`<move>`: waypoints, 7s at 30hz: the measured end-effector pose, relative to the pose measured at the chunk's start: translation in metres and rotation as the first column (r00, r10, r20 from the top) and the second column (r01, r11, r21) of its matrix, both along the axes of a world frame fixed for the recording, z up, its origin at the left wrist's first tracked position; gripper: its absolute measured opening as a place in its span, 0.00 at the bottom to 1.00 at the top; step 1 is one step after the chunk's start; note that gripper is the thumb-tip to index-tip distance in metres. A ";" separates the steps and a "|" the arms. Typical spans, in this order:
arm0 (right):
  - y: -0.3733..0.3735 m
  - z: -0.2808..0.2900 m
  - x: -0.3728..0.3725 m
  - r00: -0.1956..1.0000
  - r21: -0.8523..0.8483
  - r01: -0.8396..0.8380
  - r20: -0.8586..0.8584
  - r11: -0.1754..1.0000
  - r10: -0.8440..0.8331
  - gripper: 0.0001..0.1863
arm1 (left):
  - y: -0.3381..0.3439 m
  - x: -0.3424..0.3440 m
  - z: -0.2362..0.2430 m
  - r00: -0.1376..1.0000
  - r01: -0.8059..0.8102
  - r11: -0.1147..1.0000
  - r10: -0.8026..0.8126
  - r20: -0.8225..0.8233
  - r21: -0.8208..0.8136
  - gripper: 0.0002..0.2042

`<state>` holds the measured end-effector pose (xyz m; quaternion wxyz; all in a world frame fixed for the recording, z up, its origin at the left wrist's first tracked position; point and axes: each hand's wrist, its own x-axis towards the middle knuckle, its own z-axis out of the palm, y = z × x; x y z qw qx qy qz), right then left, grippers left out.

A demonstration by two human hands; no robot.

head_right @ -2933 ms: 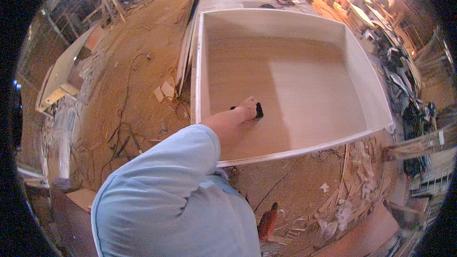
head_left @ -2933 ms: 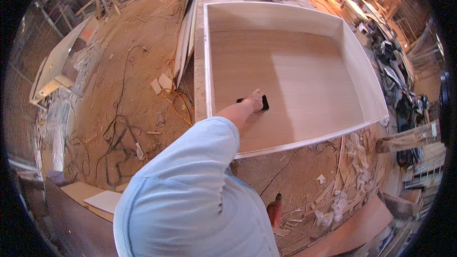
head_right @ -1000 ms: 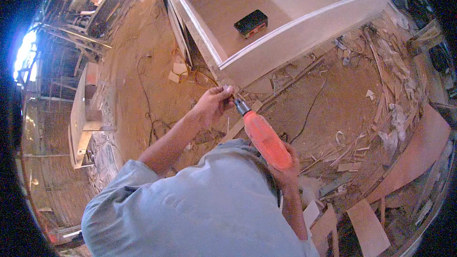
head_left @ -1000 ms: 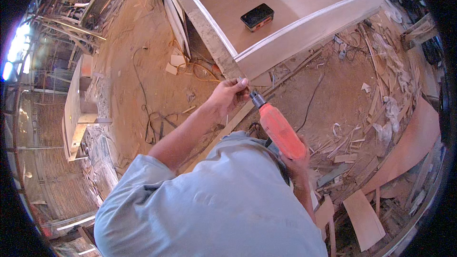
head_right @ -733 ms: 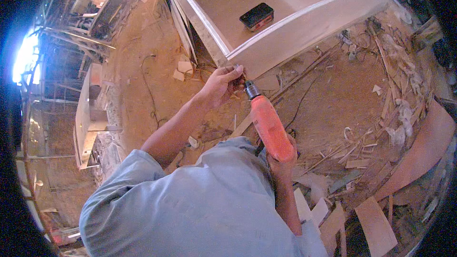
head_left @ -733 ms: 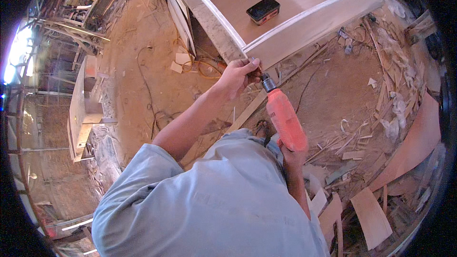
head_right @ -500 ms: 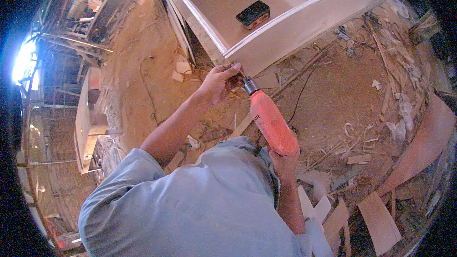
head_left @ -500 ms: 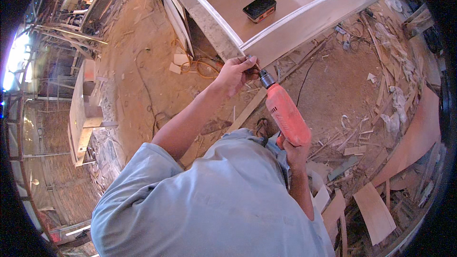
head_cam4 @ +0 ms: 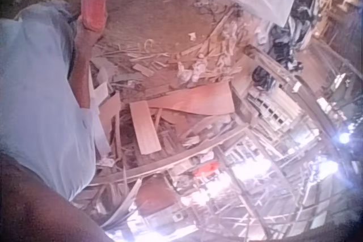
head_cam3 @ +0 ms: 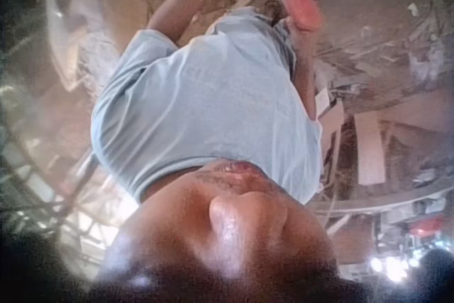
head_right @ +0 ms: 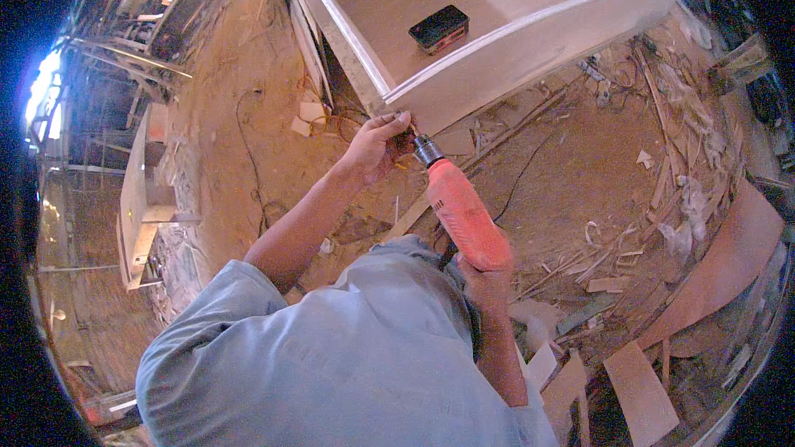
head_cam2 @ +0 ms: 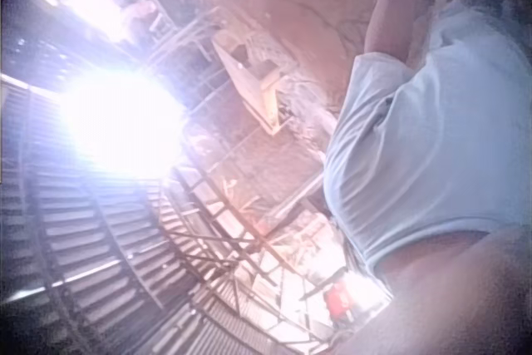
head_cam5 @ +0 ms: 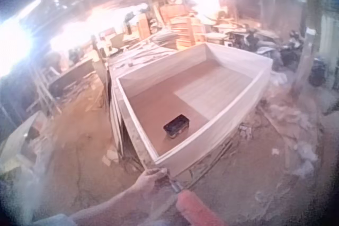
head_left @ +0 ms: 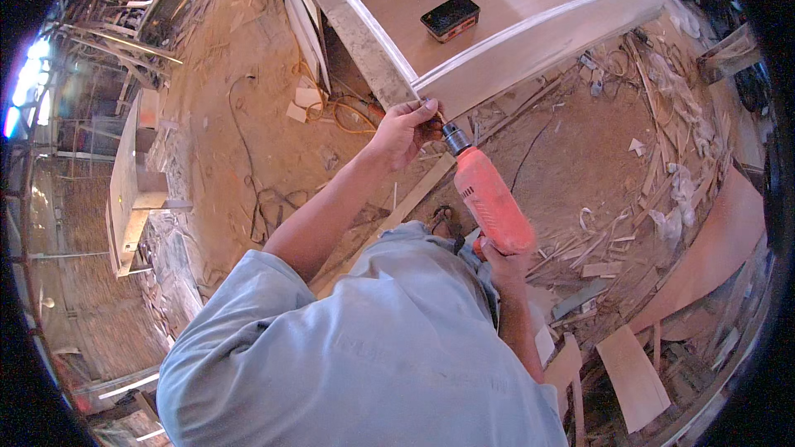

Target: The person builds a wooden drawer by aligning wooden boards and using a drill to drive screws into the joints at the corners of the box.

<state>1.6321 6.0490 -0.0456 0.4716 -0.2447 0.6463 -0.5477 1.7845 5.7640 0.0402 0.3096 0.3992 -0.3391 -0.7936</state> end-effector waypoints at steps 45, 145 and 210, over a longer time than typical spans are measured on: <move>-0.017 0.051 -0.001 0.989 -0.058 -0.009 -0.148 0.998 0.000 0.26 | -0.081 0.014 0.060 0.587 0.775 -0.475 0.295 0.754 -0.417 0.11; -0.040 0.058 -0.015 0.823 -0.133 -0.158 -0.565 0.979 0.056 0.30 | -0.146 0.015 0.063 0.502 0.793 -0.506 0.224 0.836 -0.340 0.25; -0.076 0.100 -0.071 0.121 -0.064 -0.473 -0.993 0.879 -0.007 0.25 | -0.157 0.023 0.059 0.533 0.734 -0.592 0.197 0.823 -0.333 0.24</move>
